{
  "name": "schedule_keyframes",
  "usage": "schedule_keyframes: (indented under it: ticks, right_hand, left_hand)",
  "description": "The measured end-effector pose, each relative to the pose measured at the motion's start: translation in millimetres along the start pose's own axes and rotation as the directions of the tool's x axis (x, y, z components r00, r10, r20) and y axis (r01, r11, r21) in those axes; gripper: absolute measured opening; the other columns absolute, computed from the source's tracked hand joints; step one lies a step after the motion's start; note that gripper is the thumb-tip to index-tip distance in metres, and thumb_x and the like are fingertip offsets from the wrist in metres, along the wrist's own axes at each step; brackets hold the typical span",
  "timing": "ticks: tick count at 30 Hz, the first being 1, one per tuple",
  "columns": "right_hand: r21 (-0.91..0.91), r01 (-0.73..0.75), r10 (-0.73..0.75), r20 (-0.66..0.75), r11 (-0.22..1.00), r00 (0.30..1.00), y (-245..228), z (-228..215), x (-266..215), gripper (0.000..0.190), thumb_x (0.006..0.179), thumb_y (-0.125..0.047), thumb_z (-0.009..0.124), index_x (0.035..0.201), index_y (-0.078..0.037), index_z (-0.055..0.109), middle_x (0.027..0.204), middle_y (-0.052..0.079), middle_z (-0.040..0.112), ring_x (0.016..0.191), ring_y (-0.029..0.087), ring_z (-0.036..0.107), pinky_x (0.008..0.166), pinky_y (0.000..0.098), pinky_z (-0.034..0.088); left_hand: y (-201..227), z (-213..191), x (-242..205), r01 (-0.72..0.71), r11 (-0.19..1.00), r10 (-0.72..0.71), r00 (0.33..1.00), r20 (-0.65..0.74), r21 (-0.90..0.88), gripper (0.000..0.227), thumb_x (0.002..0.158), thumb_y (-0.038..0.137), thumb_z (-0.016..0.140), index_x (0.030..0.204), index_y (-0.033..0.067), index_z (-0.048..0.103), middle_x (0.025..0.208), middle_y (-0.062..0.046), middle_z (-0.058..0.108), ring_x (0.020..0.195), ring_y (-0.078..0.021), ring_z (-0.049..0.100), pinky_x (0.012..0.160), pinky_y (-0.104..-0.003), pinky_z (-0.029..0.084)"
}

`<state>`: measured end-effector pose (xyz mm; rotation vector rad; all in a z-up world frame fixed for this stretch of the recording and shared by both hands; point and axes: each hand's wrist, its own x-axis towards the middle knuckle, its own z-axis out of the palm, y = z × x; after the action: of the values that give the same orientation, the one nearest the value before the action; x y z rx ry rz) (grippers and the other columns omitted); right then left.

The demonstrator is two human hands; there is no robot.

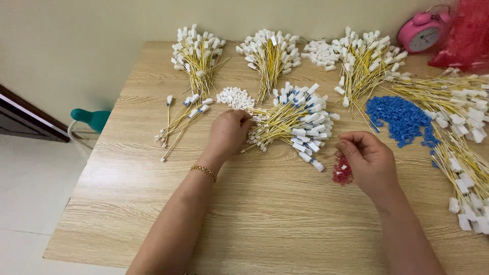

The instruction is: Assembling small cable components by manually attaching tiny red plastic rings to bundles of wires with white connectors.

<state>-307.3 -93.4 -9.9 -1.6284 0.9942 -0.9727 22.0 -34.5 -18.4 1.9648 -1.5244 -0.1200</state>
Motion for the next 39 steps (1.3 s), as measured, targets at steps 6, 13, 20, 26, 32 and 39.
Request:
schedule_keyframes:
  ticks: [6,13,20,26,32,39]
  right_hand:
    - [0.149,-0.026,0.027,-0.007,0.989,1.000,-10.8,0.7,0.4,0.015,0.100,-0.005,0.064,0.114,-0.001,0.069,0.099,0.005,0.072,0.087,0.012,0.070,0.077,0.0262,0.059]
    - [0.204,0.037,-0.063,0.124,0.978,0.990,-56.6,28.8,-4.4,0.018,0.096,-0.001,0.069,0.114,0.000,0.070,0.100,0.012,0.076,0.081,0.015,0.066,0.066,0.0287,0.051]
    - [-0.133,0.362,-0.340,0.162,0.923,0.926,-81.5,78.1,-5.7,0.013,0.092,-0.008,0.075,0.105,-0.005,0.075,0.099,0.005,0.077,0.090,0.012,0.072,0.079,0.0268,0.059]
    - [-0.397,0.621,-0.610,0.170,0.676,0.774,-84.9,92.4,-9.4,0.015,0.089,-0.006,0.075,0.104,-0.006,0.073,0.113,0.009,0.073,0.106,0.024,0.069,0.089,0.0353,0.055]
    - [-0.338,0.516,-0.481,0.187,0.787,0.857,-63.7,87.8,-4.7,0.013,0.094,-0.006,0.072,0.106,-0.005,0.072,0.107,0.004,0.073,0.096,0.017,0.073,0.081,0.0300,0.060]
    - [-0.382,0.512,-0.468,0.208,0.770,0.859,-75.4,86.4,-9.6,0.015,0.092,-0.010,0.074,0.106,-0.007,0.074,0.099,0.006,0.070,0.087,0.017,0.071,0.072,0.0305,0.059]
  left_hand:
    - [27.3,-29.3,-9.3,0.145,0.952,-0.147,0.989,0.015,-0.270,0.018,0.089,0.021,0.076,0.104,0.0091,0.078,0.087,-0.009,0.076,0.076,-0.0206,0.071,0.071,-0.034,0.056]
    - [23.5,-13.1,-26.8,0.211,0.443,-0.139,0.976,0.166,-0.871,0.019,0.089,0.008,0.079,0.107,0.0001,0.076,0.093,-0.005,0.076,0.082,-0.0099,0.068,0.073,-0.024,0.058]
    - [40.9,6.5,-52.6,0.415,-0.192,-0.111,0.891,0.439,-0.890,0.023,0.091,0.005,0.072,0.113,-0.0014,0.072,0.099,-0.010,0.075,0.086,-0.0187,0.070,0.079,-0.032,0.059]
    - [44.7,17.8,-62.7,0.383,-0.270,-0.065,0.908,0.414,-0.883,0.020,0.094,0.001,0.072,0.113,-0.0013,0.071,0.104,-0.010,0.073,0.094,-0.0202,0.069,0.087,-0.033,0.058]
    - [55.1,4.3,-64.4,0.453,-0.174,-0.034,0.885,0.465,-0.874,0.021,0.094,0.005,0.070,0.114,0.0013,0.071,0.106,-0.008,0.074,0.096,-0.0176,0.069,0.088,-0.031,0.058]
    - [49.7,13.8,-65.3,0.417,-0.029,-0.057,0.907,0.418,-0.909,0.030,0.097,0.009,0.068,0.127,0.0010,0.066,0.105,-0.007,0.073,0.093,-0.0155,0.069,0.084,-0.030,0.058]
